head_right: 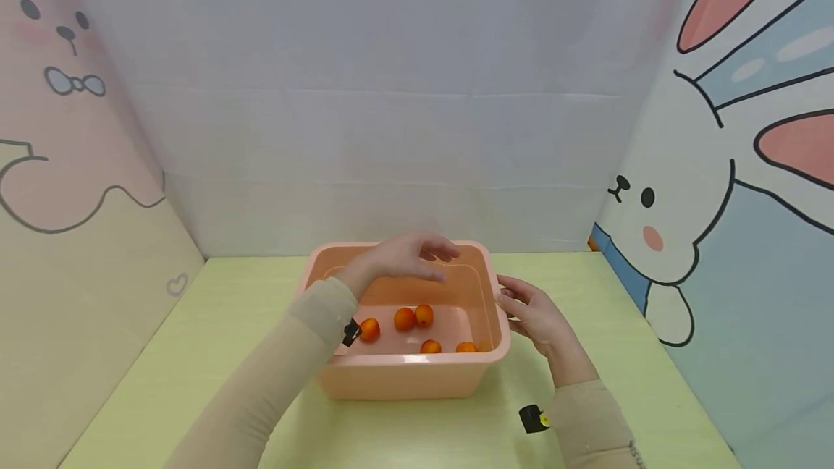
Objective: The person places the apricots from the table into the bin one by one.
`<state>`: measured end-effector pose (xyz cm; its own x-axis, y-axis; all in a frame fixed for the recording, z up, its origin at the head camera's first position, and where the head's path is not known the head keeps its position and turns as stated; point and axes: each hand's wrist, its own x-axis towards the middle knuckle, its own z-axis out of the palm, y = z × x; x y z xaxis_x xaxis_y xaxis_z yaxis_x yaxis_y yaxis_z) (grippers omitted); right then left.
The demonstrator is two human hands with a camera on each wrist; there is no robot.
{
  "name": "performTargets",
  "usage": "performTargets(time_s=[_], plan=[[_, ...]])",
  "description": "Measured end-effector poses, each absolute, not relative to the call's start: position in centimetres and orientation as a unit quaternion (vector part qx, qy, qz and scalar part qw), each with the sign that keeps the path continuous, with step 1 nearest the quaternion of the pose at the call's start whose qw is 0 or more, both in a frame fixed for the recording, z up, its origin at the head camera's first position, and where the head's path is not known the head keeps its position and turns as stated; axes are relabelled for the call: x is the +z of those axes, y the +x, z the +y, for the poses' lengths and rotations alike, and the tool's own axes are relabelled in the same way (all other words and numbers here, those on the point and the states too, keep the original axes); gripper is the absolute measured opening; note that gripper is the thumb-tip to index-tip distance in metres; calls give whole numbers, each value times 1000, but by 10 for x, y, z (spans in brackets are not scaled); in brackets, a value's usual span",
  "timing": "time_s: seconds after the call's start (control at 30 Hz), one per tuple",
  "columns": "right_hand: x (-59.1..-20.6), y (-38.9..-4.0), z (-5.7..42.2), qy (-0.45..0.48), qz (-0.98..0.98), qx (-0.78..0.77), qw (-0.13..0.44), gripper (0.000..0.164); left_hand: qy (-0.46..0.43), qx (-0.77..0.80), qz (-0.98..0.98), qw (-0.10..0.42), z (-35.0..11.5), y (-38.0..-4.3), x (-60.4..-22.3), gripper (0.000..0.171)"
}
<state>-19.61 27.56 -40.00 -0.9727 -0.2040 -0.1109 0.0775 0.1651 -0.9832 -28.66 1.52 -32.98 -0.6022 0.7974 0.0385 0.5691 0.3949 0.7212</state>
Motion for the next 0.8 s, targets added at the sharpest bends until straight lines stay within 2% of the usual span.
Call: performTargets(time_s=[0.4,0.67,0.8], plan=[[-398,-197,276,-35,765,-636,100,61,362,363,854,83,-30,-269,-275,45],[-395,-193,279,-52,778,-621,82,60,386,396,833,14,-88,-259,-268,47],[-391,-189,283,-58,789,-608,71,60,355,407,841,-13,-123,-255,-270,45]])
